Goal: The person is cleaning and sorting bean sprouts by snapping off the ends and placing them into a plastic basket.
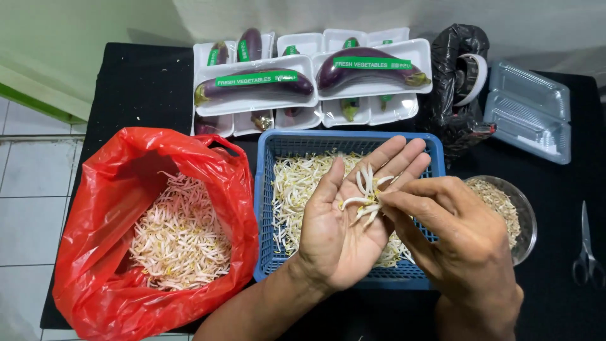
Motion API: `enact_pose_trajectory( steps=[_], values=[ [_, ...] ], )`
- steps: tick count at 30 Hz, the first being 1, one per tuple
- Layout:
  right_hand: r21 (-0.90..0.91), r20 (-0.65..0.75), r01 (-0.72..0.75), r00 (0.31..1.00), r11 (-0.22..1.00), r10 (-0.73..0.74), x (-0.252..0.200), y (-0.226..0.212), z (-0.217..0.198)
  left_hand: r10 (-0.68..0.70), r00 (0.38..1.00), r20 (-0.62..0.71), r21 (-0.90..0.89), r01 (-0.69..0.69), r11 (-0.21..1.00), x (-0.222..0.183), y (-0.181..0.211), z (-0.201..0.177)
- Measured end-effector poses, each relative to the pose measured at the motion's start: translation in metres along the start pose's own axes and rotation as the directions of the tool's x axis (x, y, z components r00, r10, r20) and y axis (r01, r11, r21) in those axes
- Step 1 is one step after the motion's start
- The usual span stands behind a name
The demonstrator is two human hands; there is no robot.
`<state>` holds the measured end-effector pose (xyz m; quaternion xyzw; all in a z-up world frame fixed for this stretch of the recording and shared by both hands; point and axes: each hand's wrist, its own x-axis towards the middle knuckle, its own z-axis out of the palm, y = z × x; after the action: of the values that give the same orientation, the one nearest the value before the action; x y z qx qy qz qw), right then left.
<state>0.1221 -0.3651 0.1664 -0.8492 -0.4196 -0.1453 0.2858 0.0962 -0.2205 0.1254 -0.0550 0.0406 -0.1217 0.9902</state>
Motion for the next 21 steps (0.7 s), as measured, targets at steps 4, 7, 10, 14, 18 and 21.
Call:
enact_pose_trajectory(
  steps=[4,7,10,14,18,21],
  values=[
    [0.055,-0.004,-0.010,1.000,0.998,0.010,0.002,0.005,-0.004,-0.022,0.999,0.039,-0.059,0.024,0.998,0.006,0.002,-0.013],
    [0.086,0.002,-0.042,0.999,0.995,0.042,0.007,0.003,-0.004,-0.010,0.999,-0.034,0.017,0.011,1.000,0.010,0.005,-0.024],
    [0.121,-0.025,-0.162,0.986,0.979,0.166,0.010,0.005,-0.001,0.093,0.973,-0.211,0.157,-0.060,0.986,0.014,0.002,-0.032],
    [0.091,-0.070,-0.230,0.969,0.969,0.236,0.013,0.008,0.002,0.109,0.939,-0.326,0.307,-0.004,0.952,0.010,-0.008,-0.037],
    [0.097,-0.062,-0.281,0.956,0.955,0.287,0.012,0.009,0.002,0.129,0.946,-0.297,0.356,-0.015,0.934,0.007,-0.009,-0.031],
    [0.092,-0.051,-0.279,0.957,0.956,0.284,0.013,0.009,0.002,0.159,0.943,-0.294,0.372,-0.040,0.927,0.007,-0.007,-0.033]
  ],
)
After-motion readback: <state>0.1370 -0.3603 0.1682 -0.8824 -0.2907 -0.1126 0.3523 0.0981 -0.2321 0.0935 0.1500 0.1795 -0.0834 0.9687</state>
